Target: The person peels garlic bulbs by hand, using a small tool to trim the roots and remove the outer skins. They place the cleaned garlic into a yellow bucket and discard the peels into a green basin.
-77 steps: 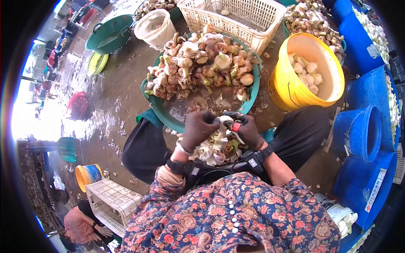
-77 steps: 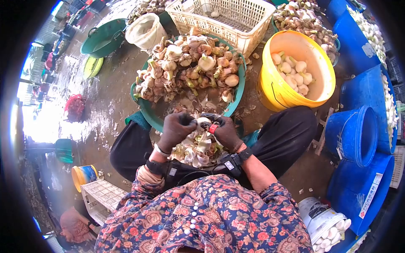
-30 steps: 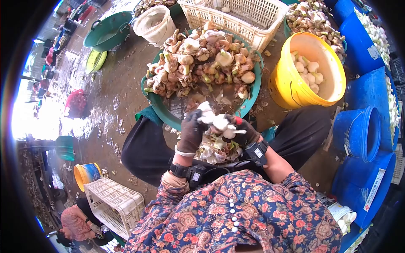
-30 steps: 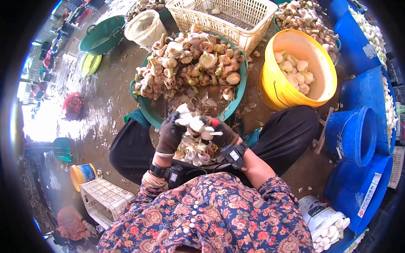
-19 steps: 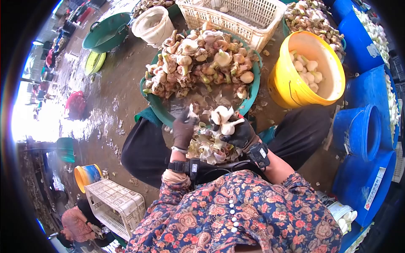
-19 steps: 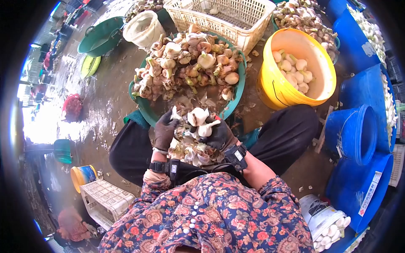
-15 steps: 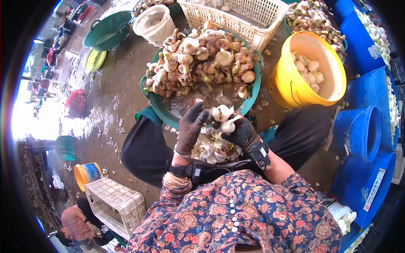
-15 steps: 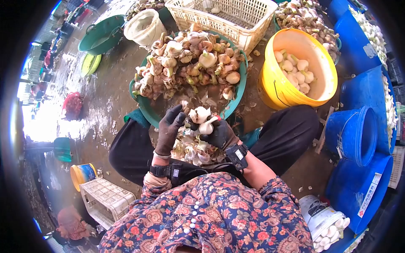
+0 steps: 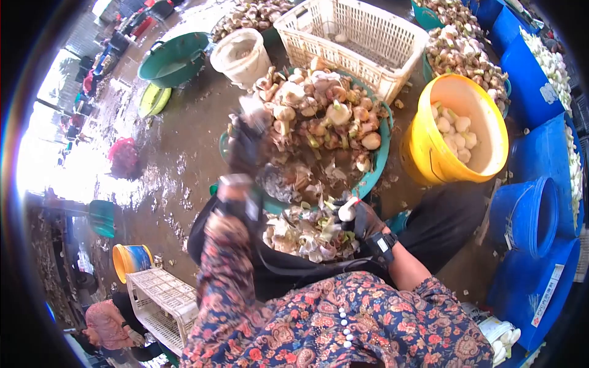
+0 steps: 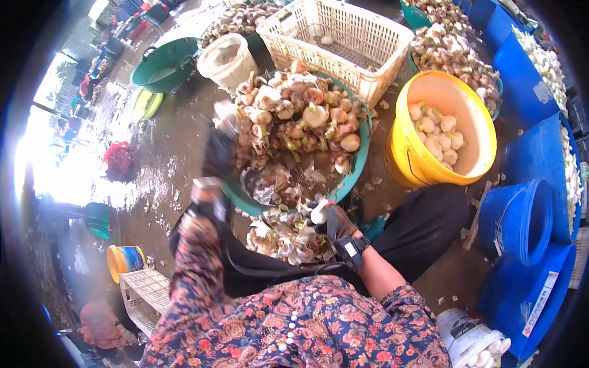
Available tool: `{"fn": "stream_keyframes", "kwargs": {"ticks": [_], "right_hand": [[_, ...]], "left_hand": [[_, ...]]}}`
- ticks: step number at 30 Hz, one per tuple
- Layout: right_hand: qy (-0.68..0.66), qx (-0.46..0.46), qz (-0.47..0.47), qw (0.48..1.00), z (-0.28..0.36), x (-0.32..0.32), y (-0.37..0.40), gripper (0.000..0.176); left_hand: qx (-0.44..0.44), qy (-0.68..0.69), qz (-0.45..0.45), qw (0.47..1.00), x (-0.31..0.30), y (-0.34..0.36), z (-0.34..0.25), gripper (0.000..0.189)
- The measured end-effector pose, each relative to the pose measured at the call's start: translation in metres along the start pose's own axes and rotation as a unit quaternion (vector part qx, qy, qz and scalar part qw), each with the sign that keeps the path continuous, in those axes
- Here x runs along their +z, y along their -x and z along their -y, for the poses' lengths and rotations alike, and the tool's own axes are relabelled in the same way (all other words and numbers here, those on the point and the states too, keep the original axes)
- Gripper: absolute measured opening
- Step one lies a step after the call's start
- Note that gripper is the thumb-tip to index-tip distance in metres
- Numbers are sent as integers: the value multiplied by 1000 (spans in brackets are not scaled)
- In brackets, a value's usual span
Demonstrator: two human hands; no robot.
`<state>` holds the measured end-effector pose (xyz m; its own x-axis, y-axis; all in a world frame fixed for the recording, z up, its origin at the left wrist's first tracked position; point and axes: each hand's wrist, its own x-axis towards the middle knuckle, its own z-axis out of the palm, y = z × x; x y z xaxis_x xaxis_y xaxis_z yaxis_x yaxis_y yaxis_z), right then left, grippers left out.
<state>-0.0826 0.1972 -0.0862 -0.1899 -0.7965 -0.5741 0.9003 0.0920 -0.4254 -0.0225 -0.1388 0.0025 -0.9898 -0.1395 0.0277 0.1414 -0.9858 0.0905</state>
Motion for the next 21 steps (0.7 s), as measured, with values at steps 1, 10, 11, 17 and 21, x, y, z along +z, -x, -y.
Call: {"fn": "stream_keyframes", "kwargs": {"ticks": [1,10,11,17,21], "right_hand": [[-15,13,-2,1000,4,5,5,42],[74,4,63,995,21,10,12,38],[64,14,38,997,22,7,11,39],[273,-126,-79,950,34,10,9,34],[96,-71,-64,991,13,-25,-13,37]], "left_hand": [[-19,-232,100,968,84,-19,-2,54],[-136,-881,-110,440,-19,-59,113,61],[-164,-896,-112,397,-42,-57,134,69],[-255,-919,-96,285,-138,-44,184,74],[-334,-879,-31,340,-170,-3,158,44]]}}
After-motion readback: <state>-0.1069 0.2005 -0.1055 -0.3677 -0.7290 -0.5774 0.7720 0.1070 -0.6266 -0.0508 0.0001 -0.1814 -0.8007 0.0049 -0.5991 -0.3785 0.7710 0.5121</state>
